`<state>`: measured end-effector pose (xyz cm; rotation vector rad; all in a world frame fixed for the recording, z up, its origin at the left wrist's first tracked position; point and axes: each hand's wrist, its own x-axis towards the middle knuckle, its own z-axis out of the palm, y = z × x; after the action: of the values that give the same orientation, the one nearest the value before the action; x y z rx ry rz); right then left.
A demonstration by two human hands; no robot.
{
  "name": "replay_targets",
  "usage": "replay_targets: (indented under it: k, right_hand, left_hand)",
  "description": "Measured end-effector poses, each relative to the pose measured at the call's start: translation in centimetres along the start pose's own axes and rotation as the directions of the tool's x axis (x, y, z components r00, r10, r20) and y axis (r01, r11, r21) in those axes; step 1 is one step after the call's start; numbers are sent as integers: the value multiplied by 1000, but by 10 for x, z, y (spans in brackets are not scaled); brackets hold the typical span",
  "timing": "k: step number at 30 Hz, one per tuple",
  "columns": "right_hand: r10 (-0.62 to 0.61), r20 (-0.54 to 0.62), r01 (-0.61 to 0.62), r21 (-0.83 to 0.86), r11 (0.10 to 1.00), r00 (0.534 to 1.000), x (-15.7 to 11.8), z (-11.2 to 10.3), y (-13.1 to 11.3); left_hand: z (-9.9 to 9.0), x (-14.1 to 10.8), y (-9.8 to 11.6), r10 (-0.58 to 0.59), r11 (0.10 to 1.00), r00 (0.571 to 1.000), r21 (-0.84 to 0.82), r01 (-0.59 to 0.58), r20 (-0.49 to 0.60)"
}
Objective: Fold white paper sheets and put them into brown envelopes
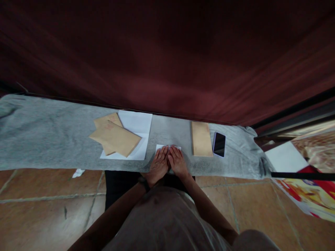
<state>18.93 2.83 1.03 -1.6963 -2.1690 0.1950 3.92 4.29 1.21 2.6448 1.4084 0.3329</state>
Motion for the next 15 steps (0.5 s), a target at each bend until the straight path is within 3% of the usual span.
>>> replay_targets:
  k: [5,15]
  right_hand:
    - [12,-38,-16,-110,994,999,-1,11,-5]
    - [63,-116,-84,-180,980,991,-18,13,12]
  left_hand:
    - [1,-4,-8,-50,999,999,11,50,-19]
    - [2,-12,-15,-183,983,976,-20,182,-114]
